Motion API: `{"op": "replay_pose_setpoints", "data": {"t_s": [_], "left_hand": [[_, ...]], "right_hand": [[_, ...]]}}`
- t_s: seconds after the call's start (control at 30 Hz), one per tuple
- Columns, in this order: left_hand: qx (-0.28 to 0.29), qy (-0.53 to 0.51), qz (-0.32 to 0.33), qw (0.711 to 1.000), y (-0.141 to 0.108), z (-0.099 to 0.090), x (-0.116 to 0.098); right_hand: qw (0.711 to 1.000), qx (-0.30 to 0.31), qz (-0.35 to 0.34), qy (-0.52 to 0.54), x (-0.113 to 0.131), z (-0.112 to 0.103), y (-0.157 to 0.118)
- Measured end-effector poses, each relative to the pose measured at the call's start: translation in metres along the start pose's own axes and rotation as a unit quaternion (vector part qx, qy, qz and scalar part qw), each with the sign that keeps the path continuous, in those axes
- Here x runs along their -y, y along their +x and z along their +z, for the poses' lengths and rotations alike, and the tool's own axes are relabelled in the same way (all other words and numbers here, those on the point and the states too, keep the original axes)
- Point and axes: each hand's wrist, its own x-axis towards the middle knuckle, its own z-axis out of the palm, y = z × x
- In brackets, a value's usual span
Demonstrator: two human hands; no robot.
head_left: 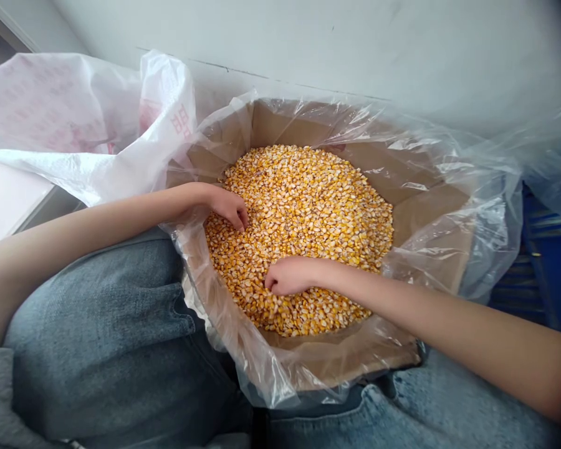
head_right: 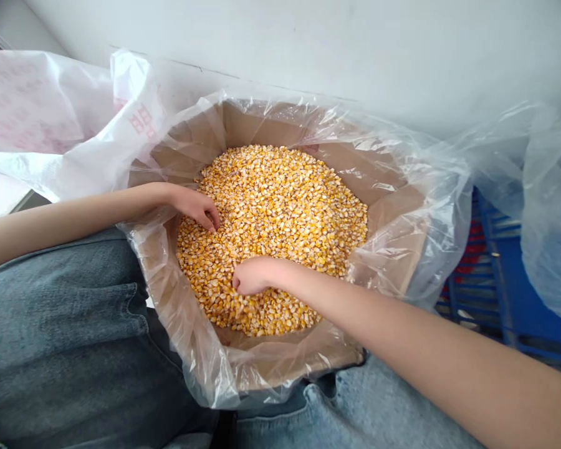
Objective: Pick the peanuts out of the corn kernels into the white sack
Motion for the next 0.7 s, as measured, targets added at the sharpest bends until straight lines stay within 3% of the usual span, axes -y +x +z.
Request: {"op": "replay_pose_setpoints", "data": {"t_s": [0.07,0.13,0.27,0.43,0.7], "left_hand": [[-0.002,-0.001,-0.004,1.000,-0.001,-0.001,0.000],[-0.008,-0.008,-0.012,1.000,-0.002,-0.001,0.000],[0.012,-0.023,-0.004,1.000,-0.003,-0.001,-0.002],[0.048,-0.033,0.012,0.998,-0.001,0.001,-0.005],[0.032,-0.008,-0.009,0.999,0.003,0.004,-0.003]], "right_hand": [[0.999,0.048,-0.006,-0.010,0.002,0.003,0.000],[0.999,0.050,-0.009,-0.011,0.003,0.003,-0.001],[0.997,-0.072,0.001,-0.004,0.003,0.000,-0.003],[0.971,-0.231,0.052,0.012,0.005,-0.002,-0.001],[0.962,-0.244,0.082,0.092,0.003,0.006,0.009]]}}
